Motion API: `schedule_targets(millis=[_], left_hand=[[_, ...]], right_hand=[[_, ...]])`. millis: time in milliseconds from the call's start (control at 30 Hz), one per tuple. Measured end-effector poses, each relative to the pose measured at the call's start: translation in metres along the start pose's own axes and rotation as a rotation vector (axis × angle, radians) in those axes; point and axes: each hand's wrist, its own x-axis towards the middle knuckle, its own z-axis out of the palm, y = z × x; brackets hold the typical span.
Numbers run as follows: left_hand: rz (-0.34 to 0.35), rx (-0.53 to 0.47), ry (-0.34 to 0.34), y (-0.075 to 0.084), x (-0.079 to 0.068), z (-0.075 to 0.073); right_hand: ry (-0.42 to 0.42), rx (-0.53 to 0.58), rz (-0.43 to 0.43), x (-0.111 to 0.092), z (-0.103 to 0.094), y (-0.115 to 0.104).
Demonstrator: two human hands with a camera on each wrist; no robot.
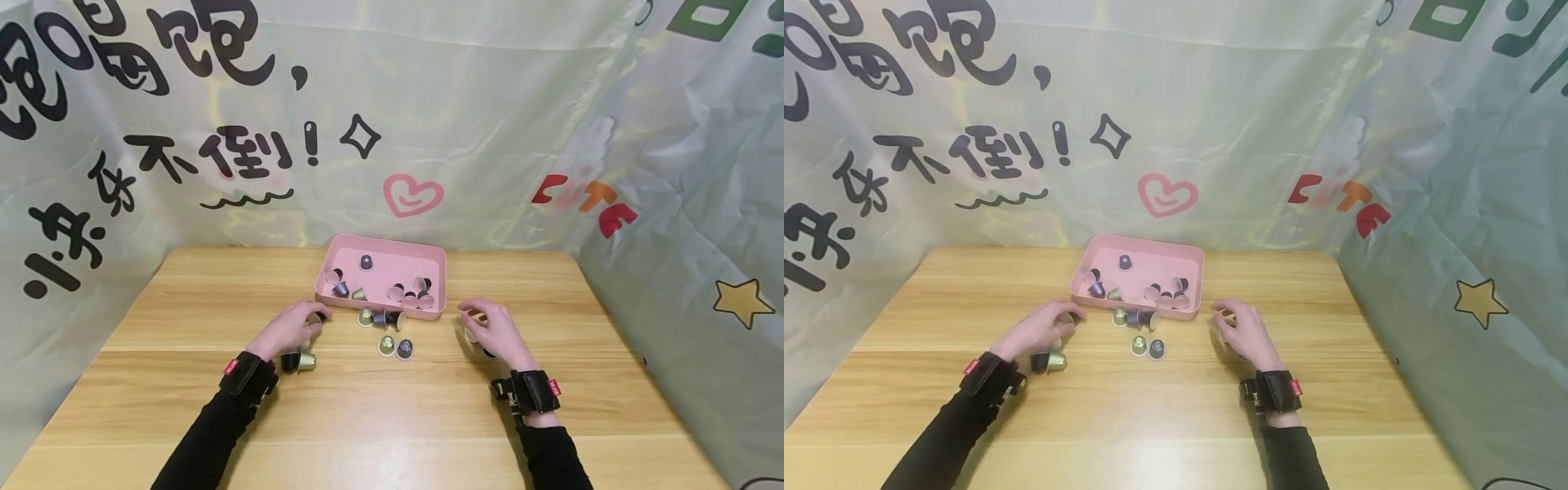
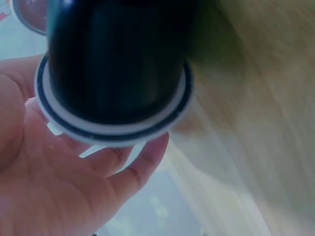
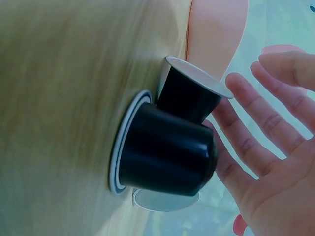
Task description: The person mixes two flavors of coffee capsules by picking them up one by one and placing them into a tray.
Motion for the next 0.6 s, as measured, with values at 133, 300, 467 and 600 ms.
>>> schedule_targets(millis=[133,300,467,600], left_hand=[[0.009,-0.004,-0.013,-0.0009,0.0018,0.0008],[-0.005,-0.007,-0.037,-0.0009,0.0028,0.0011],[-0.010,-0.016,-0.033,-0.0024,0.0025,0.0009],[-0.024,-0.069,0.005,-0.0052,0.0052,0.0011]], right_hand=[[-0.006,0.004,0.002,-0.0008,0.0005,-0.0002],[-0.011,0.001,0.003,-0.0014,0.0009,0.0001],[-0.014,0.006,0.008,-0.0012,0.0008,-0.0004],[-0.016,0.008,0.013,-0.0010,0.0011,-0.0006]])
